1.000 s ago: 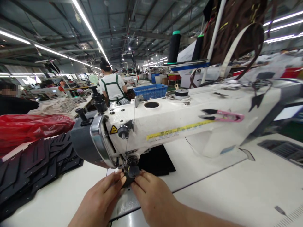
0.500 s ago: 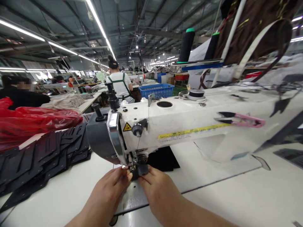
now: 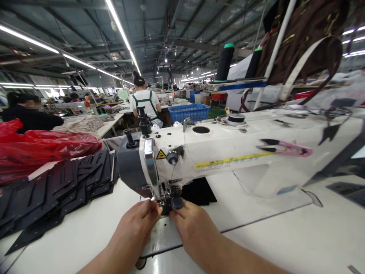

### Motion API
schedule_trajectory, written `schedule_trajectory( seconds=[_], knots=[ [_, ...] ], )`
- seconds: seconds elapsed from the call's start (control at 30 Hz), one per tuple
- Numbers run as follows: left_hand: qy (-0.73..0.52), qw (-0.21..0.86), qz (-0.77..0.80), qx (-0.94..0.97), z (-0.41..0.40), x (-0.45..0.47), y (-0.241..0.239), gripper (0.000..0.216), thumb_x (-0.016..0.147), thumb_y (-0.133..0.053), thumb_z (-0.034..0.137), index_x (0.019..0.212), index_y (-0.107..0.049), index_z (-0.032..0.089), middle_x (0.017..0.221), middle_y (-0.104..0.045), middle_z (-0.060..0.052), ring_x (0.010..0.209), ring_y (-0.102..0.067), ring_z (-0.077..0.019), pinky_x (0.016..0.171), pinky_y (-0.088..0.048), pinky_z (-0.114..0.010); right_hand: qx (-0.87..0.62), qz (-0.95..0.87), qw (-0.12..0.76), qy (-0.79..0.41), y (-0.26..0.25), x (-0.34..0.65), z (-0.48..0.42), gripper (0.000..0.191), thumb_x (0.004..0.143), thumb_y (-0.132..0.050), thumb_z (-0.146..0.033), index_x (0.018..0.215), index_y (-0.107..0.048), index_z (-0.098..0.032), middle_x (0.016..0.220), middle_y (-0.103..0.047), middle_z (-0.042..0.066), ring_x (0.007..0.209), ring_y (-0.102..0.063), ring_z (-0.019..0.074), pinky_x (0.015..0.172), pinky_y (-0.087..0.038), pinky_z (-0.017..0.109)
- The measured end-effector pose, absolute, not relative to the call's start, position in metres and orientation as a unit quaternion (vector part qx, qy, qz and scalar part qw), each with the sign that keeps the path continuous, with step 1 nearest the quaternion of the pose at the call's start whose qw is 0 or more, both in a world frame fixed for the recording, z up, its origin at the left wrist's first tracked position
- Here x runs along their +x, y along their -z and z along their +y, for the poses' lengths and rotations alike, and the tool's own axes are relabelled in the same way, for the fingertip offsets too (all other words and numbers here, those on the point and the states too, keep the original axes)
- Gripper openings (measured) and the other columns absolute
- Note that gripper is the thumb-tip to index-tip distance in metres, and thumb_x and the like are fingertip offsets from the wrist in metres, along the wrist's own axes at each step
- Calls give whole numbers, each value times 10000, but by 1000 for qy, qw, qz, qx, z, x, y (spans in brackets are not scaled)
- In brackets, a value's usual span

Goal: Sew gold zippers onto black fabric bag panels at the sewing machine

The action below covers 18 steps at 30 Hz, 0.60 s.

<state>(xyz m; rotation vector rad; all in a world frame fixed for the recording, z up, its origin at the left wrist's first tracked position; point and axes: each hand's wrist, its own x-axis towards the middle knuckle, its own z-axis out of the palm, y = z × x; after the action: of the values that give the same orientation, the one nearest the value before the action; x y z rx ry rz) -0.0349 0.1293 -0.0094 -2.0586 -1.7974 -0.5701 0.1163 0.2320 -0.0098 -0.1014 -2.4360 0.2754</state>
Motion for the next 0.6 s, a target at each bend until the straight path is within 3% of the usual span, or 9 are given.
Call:
schedule_trajectory(
  seconds=[0.37, 0.47, 0.6],
  knots=[
    [210, 181, -625, -729, 132, -39, 10, 117, 802, -517, 51, 789, -578, 149, 754, -579, -40, 680, -575, -171, 637, -528, -290, -36, -938, 319, -132, 8, 116, 237, 300, 808, -381, -21, 908, -635, -144, 913, -653, 75, 912, -588, 188, 846, -481, 310],
    [214, 175, -630, -726, 130, -41, 6, 134, 803, -510, 50, 813, -588, 159, 778, -589, -40, 704, -584, -171, 653, -529, -294, -106, -944, 308, -57, 9, 125, 251, 238, 817, -468, -140, 1015, -600, -132, 1021, -619, 113, 997, -544, 241, 893, -440, 426],
    [231, 180, -607, -739, 118, -27, -7, 126, 833, -481, 100, 876, -590, 147, 852, -613, -72, 821, -596, -202, 741, -526, -359, -214, -927, 291, 102, 14, 149, 251, 217, 774, -461, -136, 934, -601, -87, 937, -606, 170, 873, -560, 300, 728, -495, 463]
  ],
)
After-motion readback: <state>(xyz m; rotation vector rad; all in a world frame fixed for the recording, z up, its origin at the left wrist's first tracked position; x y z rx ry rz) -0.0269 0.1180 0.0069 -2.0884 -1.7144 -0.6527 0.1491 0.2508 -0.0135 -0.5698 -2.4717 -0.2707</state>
